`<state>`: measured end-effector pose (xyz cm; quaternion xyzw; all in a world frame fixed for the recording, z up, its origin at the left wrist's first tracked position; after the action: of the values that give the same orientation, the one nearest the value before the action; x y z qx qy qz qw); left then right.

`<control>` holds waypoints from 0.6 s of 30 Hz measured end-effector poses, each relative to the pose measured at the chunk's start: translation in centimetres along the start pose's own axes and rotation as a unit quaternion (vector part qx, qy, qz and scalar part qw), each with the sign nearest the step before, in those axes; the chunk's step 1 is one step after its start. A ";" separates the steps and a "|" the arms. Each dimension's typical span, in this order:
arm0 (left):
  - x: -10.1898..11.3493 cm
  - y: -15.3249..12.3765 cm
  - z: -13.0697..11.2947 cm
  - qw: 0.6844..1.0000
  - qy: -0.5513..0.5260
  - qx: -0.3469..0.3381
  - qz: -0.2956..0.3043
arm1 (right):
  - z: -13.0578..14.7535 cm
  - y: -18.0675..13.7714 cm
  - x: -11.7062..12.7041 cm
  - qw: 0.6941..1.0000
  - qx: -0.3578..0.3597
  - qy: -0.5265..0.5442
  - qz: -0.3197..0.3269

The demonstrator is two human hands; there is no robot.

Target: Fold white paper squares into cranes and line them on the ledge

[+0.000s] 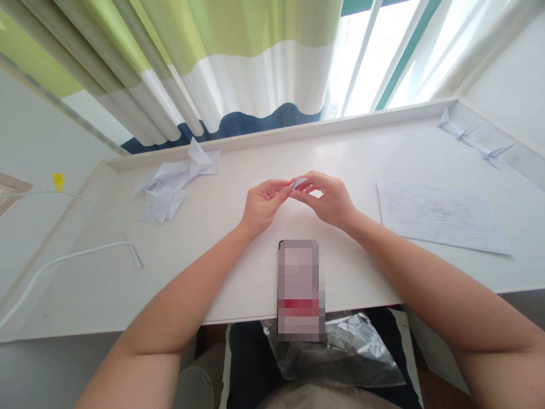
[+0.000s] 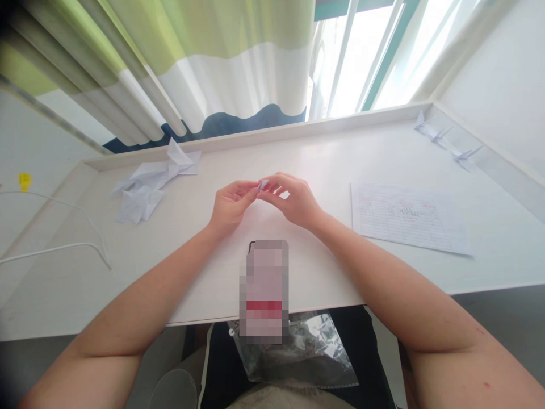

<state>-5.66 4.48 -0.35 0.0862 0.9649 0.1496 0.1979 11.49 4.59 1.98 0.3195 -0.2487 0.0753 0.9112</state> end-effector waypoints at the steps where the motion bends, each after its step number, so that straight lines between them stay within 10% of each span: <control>1: -0.1 0.0 0.0 1.000 -0.003 0.003 0.000 | 0.0 0.0 0.0 1.000 -0.002 0.005 -0.001; 18: -0.8 -0.2 -0.5 0.998 -0.049 0.036 0.003 | -0.1 0.0 0.1 0.997 -0.031 0.064 -0.023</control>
<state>-5.13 3.96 0.36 0.1028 0.9586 0.1113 0.2410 11.61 4.67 2.01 0.2912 -0.1848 0.0665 0.9363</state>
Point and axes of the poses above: each hand's wrist, its own y-axis towards the middle knuckle, its own x-axis out of the back of the hand, z = x × y, the point moved 6 cm from there along y, towards the middle knuckle, and after that the axes turned 15 degrees about -y, right-handed, at the moved point
